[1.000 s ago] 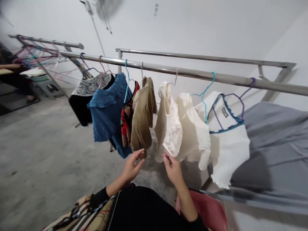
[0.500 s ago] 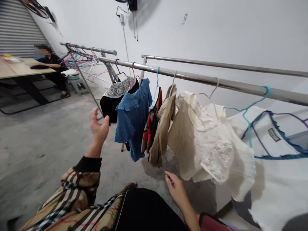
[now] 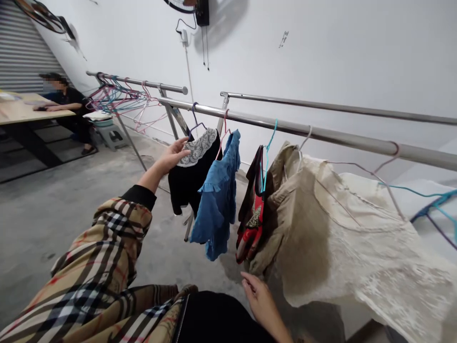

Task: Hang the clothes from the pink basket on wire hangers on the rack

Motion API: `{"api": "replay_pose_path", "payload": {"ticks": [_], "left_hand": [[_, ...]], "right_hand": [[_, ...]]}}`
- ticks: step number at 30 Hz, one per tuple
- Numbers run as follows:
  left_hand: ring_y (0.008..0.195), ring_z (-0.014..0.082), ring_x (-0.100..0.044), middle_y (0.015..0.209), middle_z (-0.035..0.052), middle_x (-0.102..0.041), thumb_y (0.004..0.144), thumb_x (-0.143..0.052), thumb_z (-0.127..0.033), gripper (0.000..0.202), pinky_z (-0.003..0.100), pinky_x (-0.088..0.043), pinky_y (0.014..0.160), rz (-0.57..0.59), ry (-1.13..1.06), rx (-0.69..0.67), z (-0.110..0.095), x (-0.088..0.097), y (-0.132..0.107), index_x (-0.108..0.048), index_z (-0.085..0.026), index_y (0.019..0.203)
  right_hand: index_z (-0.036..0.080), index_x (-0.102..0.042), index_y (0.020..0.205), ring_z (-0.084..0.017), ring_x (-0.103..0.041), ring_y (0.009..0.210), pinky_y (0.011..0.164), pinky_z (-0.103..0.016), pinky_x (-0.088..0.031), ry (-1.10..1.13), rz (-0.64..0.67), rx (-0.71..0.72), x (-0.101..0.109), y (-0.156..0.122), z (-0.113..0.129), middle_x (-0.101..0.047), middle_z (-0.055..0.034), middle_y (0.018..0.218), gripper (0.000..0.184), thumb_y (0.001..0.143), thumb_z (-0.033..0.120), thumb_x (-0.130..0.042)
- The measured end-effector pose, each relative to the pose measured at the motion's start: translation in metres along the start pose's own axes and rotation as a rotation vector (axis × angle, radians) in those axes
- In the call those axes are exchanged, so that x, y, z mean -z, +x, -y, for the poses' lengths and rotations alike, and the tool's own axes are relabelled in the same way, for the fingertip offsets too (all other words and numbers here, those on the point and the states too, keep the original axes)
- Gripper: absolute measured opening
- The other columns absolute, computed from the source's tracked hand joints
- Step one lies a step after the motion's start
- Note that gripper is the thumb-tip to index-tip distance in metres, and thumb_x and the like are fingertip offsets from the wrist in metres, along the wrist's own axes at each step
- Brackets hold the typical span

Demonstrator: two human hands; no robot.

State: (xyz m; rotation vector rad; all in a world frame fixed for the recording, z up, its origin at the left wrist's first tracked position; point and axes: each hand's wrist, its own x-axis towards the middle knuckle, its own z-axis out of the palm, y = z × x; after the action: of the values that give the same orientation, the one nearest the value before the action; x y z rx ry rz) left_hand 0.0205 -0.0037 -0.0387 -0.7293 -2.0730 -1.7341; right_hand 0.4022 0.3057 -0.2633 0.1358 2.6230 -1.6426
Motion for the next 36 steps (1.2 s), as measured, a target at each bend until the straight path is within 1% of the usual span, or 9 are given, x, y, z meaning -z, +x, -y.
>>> {"api": "replay_pose_path", "payload": {"ticks": [3,8,14,17,20,23,27,32,36], "left_hand": [[0.089,0.0165,-0.062,0.099,0.0075,-0.064,0.074,-0.074,-0.039,0.068,0.034,-0.050,0.086,0.170,-0.193,0.055,0.003,-0.004,0.004,-0.047,-0.011,0.130],[0.066,0.0111,-0.058,0.081,-0.0004,-0.062,0.069,-0.076,-0.048,0.059,0.023,-0.048,0.064,0.069,-0.236,0.162,-0.001,-0.009,-0.002,-0.051,-0.016,0.113],[0.065,0.0156,-0.060,0.072,0.0041,-0.065,0.062,-0.078,-0.056,0.050,0.027,-0.048,0.063,0.390,-0.155,0.430,-0.009,0.006,-0.016,-0.066,-0.011,0.081],[0.067,0.0176,-0.062,0.072,0.0055,-0.068,0.051,-0.085,-0.052,0.052,0.028,-0.051,0.065,0.414,-0.237,0.481,-0.009,0.018,-0.028,-0.068,-0.012,0.078],[0.067,0.0185,-0.064,0.074,0.0058,-0.070,0.045,-0.087,-0.051,0.056,0.028,-0.052,0.065,0.333,-0.316,0.467,-0.012,0.024,-0.039,-0.069,-0.013,0.082],[0.078,0.0228,-0.067,0.083,0.0079,-0.072,0.044,-0.087,-0.054,0.067,0.029,-0.054,0.070,0.249,-0.384,0.430,-0.021,0.027,-0.050,-0.070,-0.014,0.095],[0.091,0.0272,-0.067,0.091,0.0094,-0.073,0.043,-0.087,-0.056,0.079,0.032,-0.055,0.079,0.262,-0.380,0.376,-0.036,0.029,-0.059,-0.067,-0.014,0.107],[0.078,0.0217,-0.066,0.086,0.0074,-0.072,0.055,-0.084,-0.050,0.058,0.030,-0.054,0.073,0.251,-0.149,0.313,-0.049,0.030,-0.064,-0.068,-0.013,0.098],[0.077,0.0207,-0.064,0.081,0.0055,-0.070,0.065,-0.078,-0.054,0.048,0.027,-0.051,0.070,0.200,0.136,0.183,-0.057,0.029,-0.069,-0.068,-0.014,0.090]], "right_hand": [[0.022,-0.075,0.108,-0.026,-0.070,0.098,0.088,-0.038,-0.055,-0.022,0.012,-0.022,-0.013,0.005,-0.002,-0.074,-0.0129,0.108,0.047,0.085,0.055,-0.051],[0.024,-0.075,0.109,-0.027,-0.069,0.099,0.086,-0.036,-0.055,-0.056,0.040,-0.068,-0.029,0.009,-0.018,-0.074,-0.0122,0.108,0.048,0.083,0.057,-0.052],[0.028,-0.073,0.113,-0.027,-0.069,0.099,0.089,-0.035,-0.052,-0.098,0.031,-0.091,-0.037,0.005,-0.025,-0.074,-0.0098,0.110,0.045,0.085,0.055,-0.050],[0.028,-0.073,0.113,-0.028,-0.069,0.099,0.089,-0.035,-0.051,-0.121,0.021,-0.109,-0.037,0.002,-0.028,-0.074,-0.0102,0.109,0.046,0.084,0.056,-0.049],[0.029,-0.073,0.113,-0.028,-0.070,0.098,0.089,-0.035,-0.051,-0.130,0.009,-0.130,-0.038,-0.002,-0.033,-0.075,-0.0098,0.106,0.048,0.084,0.058,-0.048],[0.029,-0.073,0.113,-0.028,-0.070,0.097,0.089,-0.036,-0.052,-0.128,-0.011,-0.156,-0.039,-0.004,-0.035,-0.075,-0.0090,0.106,0.050,0.083,0.059,-0.047],[0.027,-0.072,0.116,-0.027,-0.070,0.097,0.086,-0.033,-0.053,-0.114,-0.011,-0.160,-0.041,-0.007,-0.034,-0.075,-0.0098,0.106,0.052,0.084,0.059,-0.047],[0.024,-0.074,0.113,-0.028,-0.070,0.100,0.086,-0.031,-0.053,-0.108,-0.068,-0.159,-0.045,-0.010,-0.029,-0.074,-0.0121,0.108,0.052,0.083,0.057,-0.048],[0.022,-0.073,0.115,-0.028,-0.070,0.101,0.087,-0.031,-0.053,-0.108,-0.083,-0.147,-0.049,-0.009,-0.028,-0.073,-0.0136,0.110,0.052,0.084,0.055,-0.048]]}}
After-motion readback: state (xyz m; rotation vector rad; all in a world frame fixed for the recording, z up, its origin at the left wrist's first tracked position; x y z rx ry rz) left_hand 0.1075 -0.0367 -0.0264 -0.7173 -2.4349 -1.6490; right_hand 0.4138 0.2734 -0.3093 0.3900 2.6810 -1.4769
